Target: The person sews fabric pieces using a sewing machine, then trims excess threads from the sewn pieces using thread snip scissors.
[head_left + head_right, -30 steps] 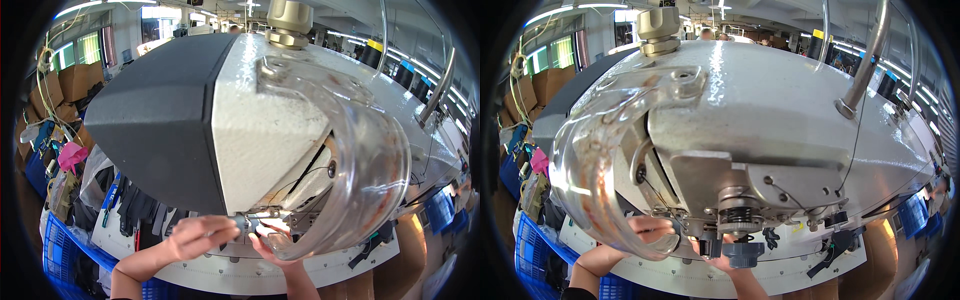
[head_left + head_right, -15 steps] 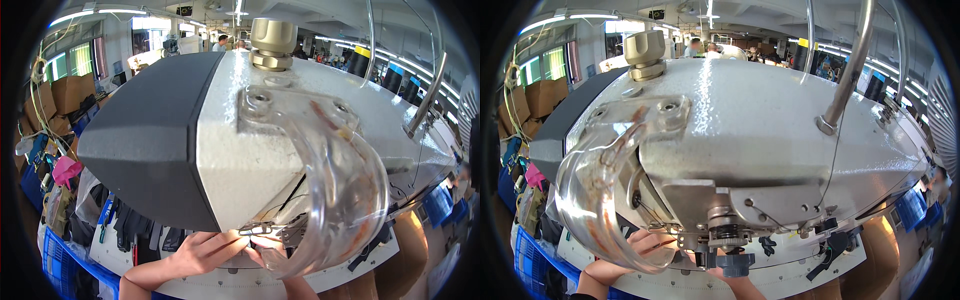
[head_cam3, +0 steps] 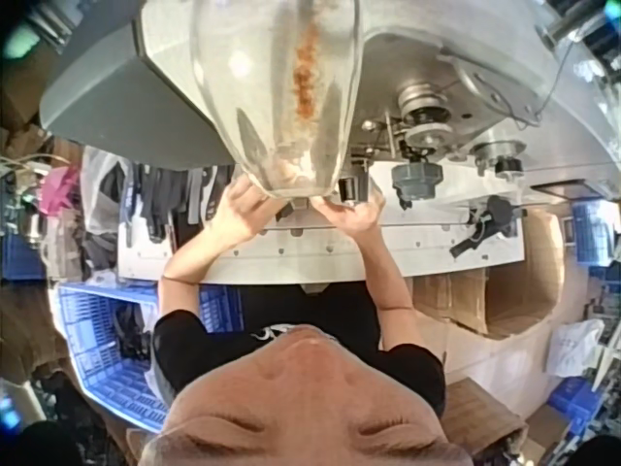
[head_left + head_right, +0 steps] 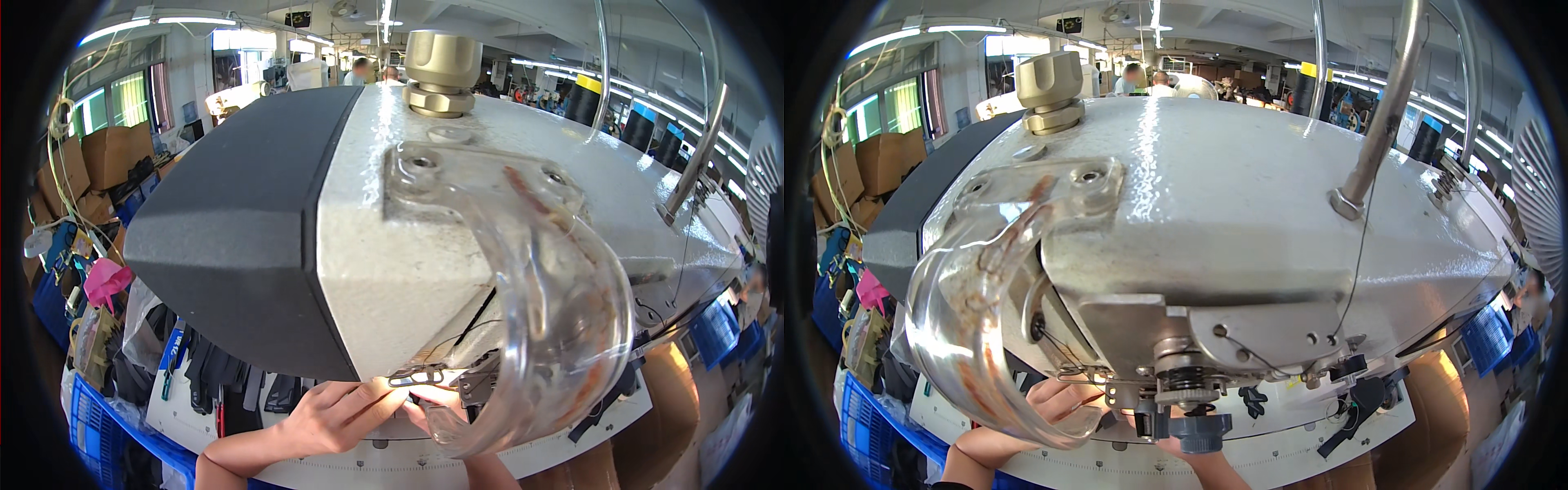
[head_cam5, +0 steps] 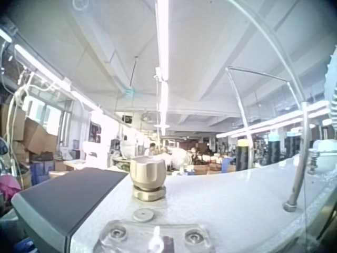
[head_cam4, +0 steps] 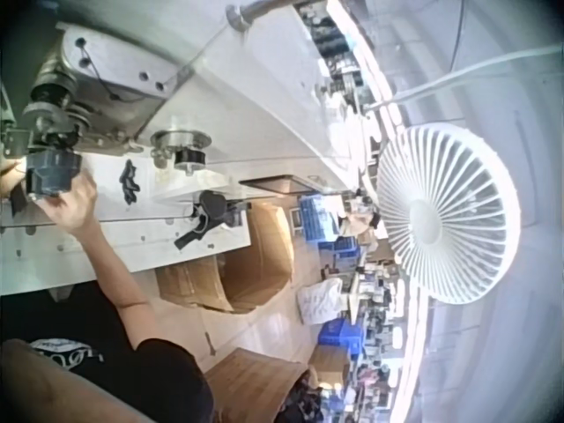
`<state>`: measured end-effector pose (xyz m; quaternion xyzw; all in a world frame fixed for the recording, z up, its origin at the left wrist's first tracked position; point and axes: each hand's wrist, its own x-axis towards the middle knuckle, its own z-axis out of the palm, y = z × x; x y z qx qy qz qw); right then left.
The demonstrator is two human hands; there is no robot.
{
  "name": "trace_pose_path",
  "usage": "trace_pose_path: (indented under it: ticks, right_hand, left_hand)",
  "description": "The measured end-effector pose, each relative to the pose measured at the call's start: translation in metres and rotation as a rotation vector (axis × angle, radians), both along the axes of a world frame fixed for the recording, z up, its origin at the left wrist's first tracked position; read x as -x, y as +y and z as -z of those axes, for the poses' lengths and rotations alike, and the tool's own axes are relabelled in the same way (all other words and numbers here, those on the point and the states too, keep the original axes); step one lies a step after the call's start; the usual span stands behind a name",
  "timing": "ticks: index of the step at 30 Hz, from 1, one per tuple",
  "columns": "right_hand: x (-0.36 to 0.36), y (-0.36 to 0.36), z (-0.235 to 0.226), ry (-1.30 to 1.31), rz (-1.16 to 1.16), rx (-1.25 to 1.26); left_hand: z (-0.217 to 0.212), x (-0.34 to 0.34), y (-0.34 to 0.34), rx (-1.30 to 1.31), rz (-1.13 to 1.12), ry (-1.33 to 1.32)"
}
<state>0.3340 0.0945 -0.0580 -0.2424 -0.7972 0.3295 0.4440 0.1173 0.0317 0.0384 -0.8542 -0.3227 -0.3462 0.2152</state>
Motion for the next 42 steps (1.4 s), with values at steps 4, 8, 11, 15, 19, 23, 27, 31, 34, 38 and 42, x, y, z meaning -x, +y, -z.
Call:
trace_pose_path:
  ticks: [4,8,11,15,19,23,27,31,34,38,42]
  right_hand:
    - [0.0,0.004,0.003,0.002,0.111,-0.196]
    - [-0.003,0.001,0.001,0.001,0.17,-0.159]
    - [-0.001,-0.002,-0.003,0.052,0.202,-0.192]
    - [0.002,-0.002,-0.008,0.075,0.187,-0.277]
    - [0.001,-0.002,-0.011,0.039,0.044,-0.214]
    - [0.004,-0.004,-0.011,0.084,0.114,-0.222]
    - [-0.004,-0.001,-0.012,0.045,0.081,-0.236]
    - [-0.008,-0.001,-0.009,0.109,0.016,0.025]
    - [0.0,-0.005,-0.005,0.232,-0.032,0.144]
    - [0.005,-0.011,-0.012,0.081,0.064,0.154]
    - [0.016,-0.018,-0.027,0.155,0.081,0.175]
  left_hand:
    - [0.002,0.0,0.0,0.001,-0.016,0.008]
    - [0.002,0.0,0.0,-0.015,-0.009,0.01]
    - [0.001,-0.001,0.001,-0.028,-0.009,0.011]
    - [-0.004,-0.002,0.001,0.017,-0.006,-0.025]
    - [-0.012,-0.002,0.0,-0.041,-0.004,-0.024]
    - [-0.017,0.001,-0.001,-0.035,-0.026,0.037]
    - [-0.012,-0.001,-0.002,0.074,-0.056,-0.022]
    - [-0.011,-0.004,-0.002,0.032,-0.078,-0.015]
    - [-0.016,-0.003,-0.003,-0.097,-0.077,0.051]
    - [-0.023,0.002,-0.006,0.021,-0.06,0.033]
    - [-0.025,0.007,-0.006,0.048,-0.055,0.082]
